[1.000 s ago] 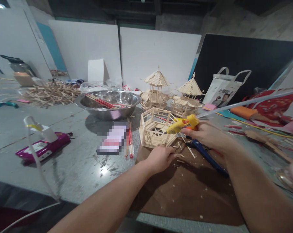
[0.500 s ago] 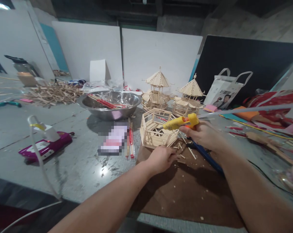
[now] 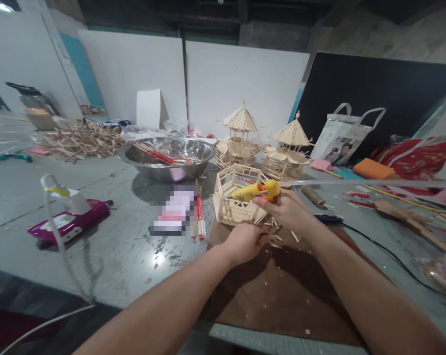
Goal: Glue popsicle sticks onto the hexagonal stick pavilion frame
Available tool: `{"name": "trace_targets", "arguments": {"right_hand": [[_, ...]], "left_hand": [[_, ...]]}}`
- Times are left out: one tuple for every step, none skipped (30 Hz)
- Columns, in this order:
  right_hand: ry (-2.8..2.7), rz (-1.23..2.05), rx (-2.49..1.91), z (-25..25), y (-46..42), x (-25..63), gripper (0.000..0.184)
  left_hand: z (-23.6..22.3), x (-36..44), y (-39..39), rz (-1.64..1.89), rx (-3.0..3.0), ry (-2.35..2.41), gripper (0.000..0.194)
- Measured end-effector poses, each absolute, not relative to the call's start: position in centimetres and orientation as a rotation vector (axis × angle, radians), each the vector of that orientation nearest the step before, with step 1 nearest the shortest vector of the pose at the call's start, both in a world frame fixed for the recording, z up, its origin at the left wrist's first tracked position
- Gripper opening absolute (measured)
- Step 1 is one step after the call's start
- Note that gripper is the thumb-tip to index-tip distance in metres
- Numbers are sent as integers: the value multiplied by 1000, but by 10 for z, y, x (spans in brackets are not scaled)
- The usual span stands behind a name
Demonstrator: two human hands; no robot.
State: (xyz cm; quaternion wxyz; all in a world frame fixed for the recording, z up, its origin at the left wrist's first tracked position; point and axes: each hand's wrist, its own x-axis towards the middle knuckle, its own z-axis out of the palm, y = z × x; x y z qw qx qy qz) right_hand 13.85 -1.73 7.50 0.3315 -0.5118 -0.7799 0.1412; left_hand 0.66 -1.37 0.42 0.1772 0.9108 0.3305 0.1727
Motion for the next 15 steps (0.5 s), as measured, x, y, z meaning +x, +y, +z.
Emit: {"name": "trace_targets", "arguments": {"right_hand": [[-2043,370,-1329,75,-17,139,35],[-2046,371,-1324,75,-17,139,34],[-2046,372,-1321,75,-18,139,34],[-2047,374,-1318,75,-18,139,34],[-2048,376,-1318,75,-18,140,34],[-2048,377,-1322,75,-18,140,34],[-2049,377,-1324,75,-18,140,34],[-2049,378,-1326,75,-18,141,35],[-2050,383,-1326,76,-18,141,35],[-2050,387,-1325,76,-18,142,35],[-2050,393,-1323,76,-18,142,35],[-2051,398,-1320,77,-19,143,35],[-2052,399,-1319,77,-19,143,35],[-2055,397,-1322,78,-19,143,34],[-2059,394,-1325,78,-19,143,34]], "left_hand": [[4,7,-14,489,2588,937,21],[4,7,-13,489,2597,938,22],[4,7,-13,490,2603,936,22],[4,7,-13,489,2605,937,22],[4,7,-13,489,2600,940,22],[4,7,-13,490,2591,941,22],[4,7,-13,491,2581,938,22],[4,7,-13,494,2571,930,22],[4,7,-13,500,2562,919,22],[4,7,-13,503,2555,910,22],[4,7,-13,504,2550,904,22],[4,7,-13,504,2548,903,22],[4,7,-13,503,2546,906,22],[5,7,-13,499,2545,914,22],[5,7,-13,493,2547,924,22]]}}
